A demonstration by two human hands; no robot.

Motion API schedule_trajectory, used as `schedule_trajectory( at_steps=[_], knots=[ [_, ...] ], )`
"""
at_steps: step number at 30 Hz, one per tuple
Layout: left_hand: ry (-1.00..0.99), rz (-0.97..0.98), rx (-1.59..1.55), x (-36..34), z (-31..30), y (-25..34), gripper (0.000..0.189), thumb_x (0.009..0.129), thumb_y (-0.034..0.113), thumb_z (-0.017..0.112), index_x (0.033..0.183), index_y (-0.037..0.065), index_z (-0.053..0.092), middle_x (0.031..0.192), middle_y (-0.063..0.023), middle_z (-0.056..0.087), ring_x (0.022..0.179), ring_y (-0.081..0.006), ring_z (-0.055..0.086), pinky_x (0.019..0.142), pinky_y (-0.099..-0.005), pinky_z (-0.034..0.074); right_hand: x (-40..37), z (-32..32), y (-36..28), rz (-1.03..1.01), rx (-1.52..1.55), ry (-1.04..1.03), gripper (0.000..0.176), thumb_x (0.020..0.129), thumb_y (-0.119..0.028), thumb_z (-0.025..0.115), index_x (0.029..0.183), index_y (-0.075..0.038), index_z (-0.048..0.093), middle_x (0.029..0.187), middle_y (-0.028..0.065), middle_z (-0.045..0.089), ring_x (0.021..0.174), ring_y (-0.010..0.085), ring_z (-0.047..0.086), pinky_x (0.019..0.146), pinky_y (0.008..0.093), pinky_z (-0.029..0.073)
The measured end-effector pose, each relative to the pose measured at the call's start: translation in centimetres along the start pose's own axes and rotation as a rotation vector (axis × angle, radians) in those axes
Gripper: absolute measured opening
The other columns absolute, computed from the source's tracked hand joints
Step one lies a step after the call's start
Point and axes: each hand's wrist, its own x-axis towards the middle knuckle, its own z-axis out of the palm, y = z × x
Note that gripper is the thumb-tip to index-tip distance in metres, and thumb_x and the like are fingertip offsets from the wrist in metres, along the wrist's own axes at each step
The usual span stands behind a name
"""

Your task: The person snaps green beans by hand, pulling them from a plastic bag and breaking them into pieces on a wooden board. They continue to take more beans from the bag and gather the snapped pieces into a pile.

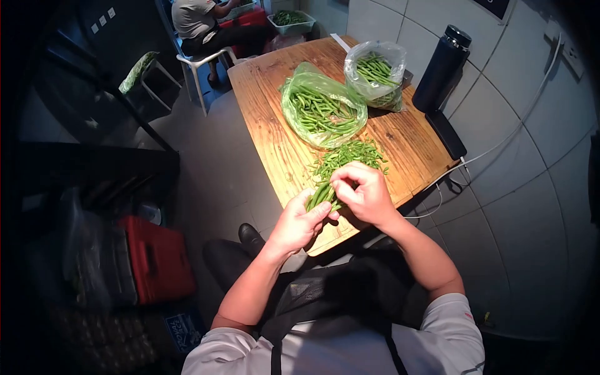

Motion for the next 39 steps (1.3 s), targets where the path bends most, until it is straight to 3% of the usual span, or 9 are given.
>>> schedule_trajectory(
  at_steps=[4,12,14,23,26,32,34,36,39],
  knots=[
    [-0.024,-0.041,-0.088,-0.3,-0.7,0.1,0.024,0.102,0.018,0.057,0.121,0.003,0.052,0.088,-0.003,0.067,0.05,-0.0008,0.039,0.045,-0.0165,0.033,1.2,-1.0,0.6,-0.025,-0.126,0.154,0.007,0.085,-0.004,0.068,0.091,-0.001,0.069,0.081,0.0101,0.065,0.066,0.0205,0.062,0.061,0.031,0.05],
    [-0.049,-0.068,-0.091,-0.3,-0.8,0.4,0.024,0.102,0.02,0.058,0.118,0.003,0.053,0.087,-0.0033,0.067,0.05,-0.0006,0.038,0.045,-0.0166,0.032,2.1,-2.8,0.2,-0.282,-0.189,-0.187,0.035,0.075,-0.001,0.072,0.108,-0.013,0.073,0.115,0.0104,0.065,0.093,0.0274,0.064,0.083,0.038,0.052],
    [-0.068,-0.062,-0.076,-0.2,-0.9,0.2,0.023,0.102,0.021,0.058,0.117,0.004,0.054,0.087,-0.0032,0.066,0.05,-0.0006,0.038,0.045,-0.0165,0.032,2.5,-3.2,-0.9,-0.488,-0.422,-0.282,0.029,0.073,-0.005,0.073,0.101,-0.013,0.074,0.109,0.0077,0.066,0.093,0.0242,0.064,0.082,0.0354,0.05],
    [-0.056,-0.063,-0.141,-0.1,-1.5,-0.1,0.026,0.103,0.025,0.056,0.118,0.004,0.054,0.087,-0.0029,0.065,0.051,-0.0006,0.038,0.047,-0.0163,0.034,3.0,-3.9,-1.0,-0.606,-0.491,-0.394,0.018,0.071,-0.011,0.073,0.089,-0.009,0.069,0.088,0.0032,0.062,0.084,0.0219,0.06,0.075,0.0361,0.046],
    [-0.07,-0.057,-0.118,-0.2,-1.3,0.1,0.026,0.103,0.025,0.057,0.118,0.004,0.054,0.087,-0.0031,0.065,0.051,-0.0006,0.039,0.047,-0.0164,0.034,2.7,-3.3,-1.0,-0.554,-0.448,-0.343,0.018,0.071,-0.009,0.075,0.088,-0.008,0.069,0.088,0.0046,0.063,0.081,0.0249,0.061,0.075,0.0369,0.047],
    [-0.118,-0.046,-0.144,-0.2,-1.6,0.5,0.025,0.102,0.023,0.059,0.117,0.004,0.054,0.087,-0.0032,0.065,0.052,-0.0008,0.039,0.047,-0.0173,0.034,0.7,-1.2,1.2,0.167,0.422,-0.042,0.004,0.087,-0.005,0.07,0.088,-0.001,0.069,0.087,0.002,0.064,0.077,0.0118,0.061,0.071,0.0271,0.049],
    [-0.113,-0.036,-0.129,-0.1,-1.9,0.0,0.025,0.101,0.022,0.06,0.116,0.004,0.054,0.087,-0.0035,0.066,0.053,-0.0013,0.04,0.048,-0.0177,0.035,1.4,-1.9,1.1,0.207,0.337,0.017,0.008,0.087,-0.005,0.072,0.092,-0.001,0.069,0.087,0.0008,0.063,0.078,0.0059,0.059,0.07,0.0231,0.048],
    [-0.094,-0.025,-0.09,-0.4,-1.7,0.0,0.024,0.101,0.022,0.06,0.116,0.003,0.054,0.088,-0.0038,0.066,0.053,-0.0015,0.041,0.049,-0.0178,0.035,1.9,-2.5,1.9,0.227,0.085,-0.024,0.013,0.084,-0.004,0.074,0.096,-0.002,0.07,0.086,0.0044,0.065,0.077,0.0102,0.062,0.07,0.0262,0.05],
    [-0.065,0.002,-0.023,-0.6,-1.1,0.6,0.023,0.101,0.019,0.06,0.115,0.003,0.055,0.09,-0.004,0.066,0.057,-0.002,0.045,0.052,-0.0178,0.037,2.0,-2.7,1.4,0.01,-0.165,-0.043,0.018,0.081,-0.005,0.075,0.099,-0.004,0.071,0.088,0.0091,0.066,0.077,0.0182,0.064,0.07,0.0315,0.052]
  ],
)
